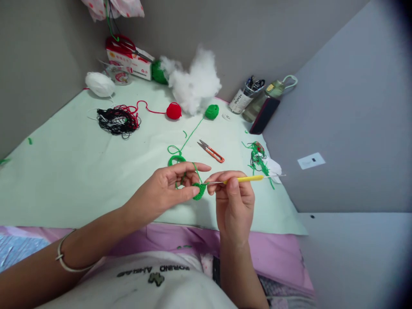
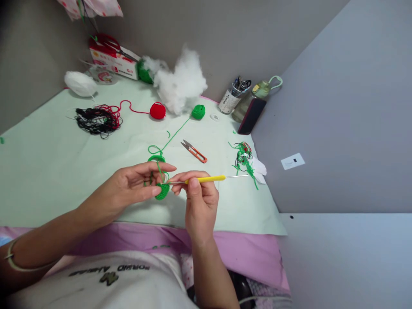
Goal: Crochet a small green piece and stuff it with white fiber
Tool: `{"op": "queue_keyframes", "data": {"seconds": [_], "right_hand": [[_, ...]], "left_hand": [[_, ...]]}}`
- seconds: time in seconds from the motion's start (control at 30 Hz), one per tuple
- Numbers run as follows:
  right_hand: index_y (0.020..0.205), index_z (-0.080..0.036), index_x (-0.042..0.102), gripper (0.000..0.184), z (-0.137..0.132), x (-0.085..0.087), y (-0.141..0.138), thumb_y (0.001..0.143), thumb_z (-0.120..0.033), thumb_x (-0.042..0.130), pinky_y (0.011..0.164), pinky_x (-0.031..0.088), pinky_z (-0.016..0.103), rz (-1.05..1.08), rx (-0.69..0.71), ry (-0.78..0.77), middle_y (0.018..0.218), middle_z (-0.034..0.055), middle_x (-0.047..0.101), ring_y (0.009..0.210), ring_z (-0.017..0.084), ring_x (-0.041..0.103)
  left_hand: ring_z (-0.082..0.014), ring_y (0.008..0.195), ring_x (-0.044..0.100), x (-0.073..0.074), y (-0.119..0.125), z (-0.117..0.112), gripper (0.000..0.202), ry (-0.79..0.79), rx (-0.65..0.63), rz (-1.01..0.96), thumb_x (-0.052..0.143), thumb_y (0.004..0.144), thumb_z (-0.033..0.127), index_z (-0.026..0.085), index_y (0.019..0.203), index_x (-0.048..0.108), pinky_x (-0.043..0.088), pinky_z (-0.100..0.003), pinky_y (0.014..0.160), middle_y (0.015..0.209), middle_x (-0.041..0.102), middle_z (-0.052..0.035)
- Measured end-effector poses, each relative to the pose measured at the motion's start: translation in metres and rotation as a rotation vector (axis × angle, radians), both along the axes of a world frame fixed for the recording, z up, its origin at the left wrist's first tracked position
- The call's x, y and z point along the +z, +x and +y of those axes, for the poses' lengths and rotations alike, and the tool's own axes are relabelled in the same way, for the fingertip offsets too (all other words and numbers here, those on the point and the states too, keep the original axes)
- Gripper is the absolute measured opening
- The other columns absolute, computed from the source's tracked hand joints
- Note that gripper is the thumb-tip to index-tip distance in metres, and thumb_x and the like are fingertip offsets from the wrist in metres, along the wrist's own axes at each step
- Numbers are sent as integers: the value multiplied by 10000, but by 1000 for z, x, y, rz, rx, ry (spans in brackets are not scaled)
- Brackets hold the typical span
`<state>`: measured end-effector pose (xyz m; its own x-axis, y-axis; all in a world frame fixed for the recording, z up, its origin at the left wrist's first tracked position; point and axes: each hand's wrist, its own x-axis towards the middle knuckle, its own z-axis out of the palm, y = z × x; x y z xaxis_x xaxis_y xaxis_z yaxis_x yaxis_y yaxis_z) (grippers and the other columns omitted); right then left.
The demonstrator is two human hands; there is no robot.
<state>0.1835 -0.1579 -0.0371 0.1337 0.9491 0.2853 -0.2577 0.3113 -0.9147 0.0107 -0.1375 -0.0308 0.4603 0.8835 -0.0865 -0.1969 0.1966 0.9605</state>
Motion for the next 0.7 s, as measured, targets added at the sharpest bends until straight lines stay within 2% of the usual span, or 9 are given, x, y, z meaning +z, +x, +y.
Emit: {"op": "queue_keyframes", "data": {"seconds": [0.27,0.47,0.57,0.63,0.7], "right_hand": [[976,-234,734,188,-7,3,7,1037,-248,557,672,574,304,-251,-43,159,895,28,766,786,156,703],[1108,-236,703,236,-13,5,10,1009,-109,530,747,612,366,-627,-113,420,953,57,764,888,196,732],[1118,-223,693,197,-14,0,9,1003,-135,560,735,622,372,-796,-157,550,974,82,768,907,210,741],[1112,-225,696,173,-13,-6,7,1016,-181,559,708,628,365,-806,-200,593,1002,91,774,896,206,745],[1120,-240,699,181,-12,-11,4,1028,-206,547,688,632,362,-724,-233,595,982,76,777,886,204,753]], "left_hand": [[-140,866,583,9,2,-2,330,88,84,101,704,863,177,268,1176,761,459,-301,815,868,611,23],[-138,834,608,11,7,-4,332,254,201,242,662,822,115,216,1119,769,497,-292,803,841,629,13],[-139,838,615,8,11,-6,344,363,284,267,650,820,102,203,1127,770,512,-292,827,845,632,5],[-133,811,613,8,11,-7,339,375,319,271,654,819,106,195,1126,767,521,-290,831,833,632,8],[-127,785,613,9,11,-8,334,336,322,267,662,817,117,193,1127,760,530,-288,831,815,634,16]]}}
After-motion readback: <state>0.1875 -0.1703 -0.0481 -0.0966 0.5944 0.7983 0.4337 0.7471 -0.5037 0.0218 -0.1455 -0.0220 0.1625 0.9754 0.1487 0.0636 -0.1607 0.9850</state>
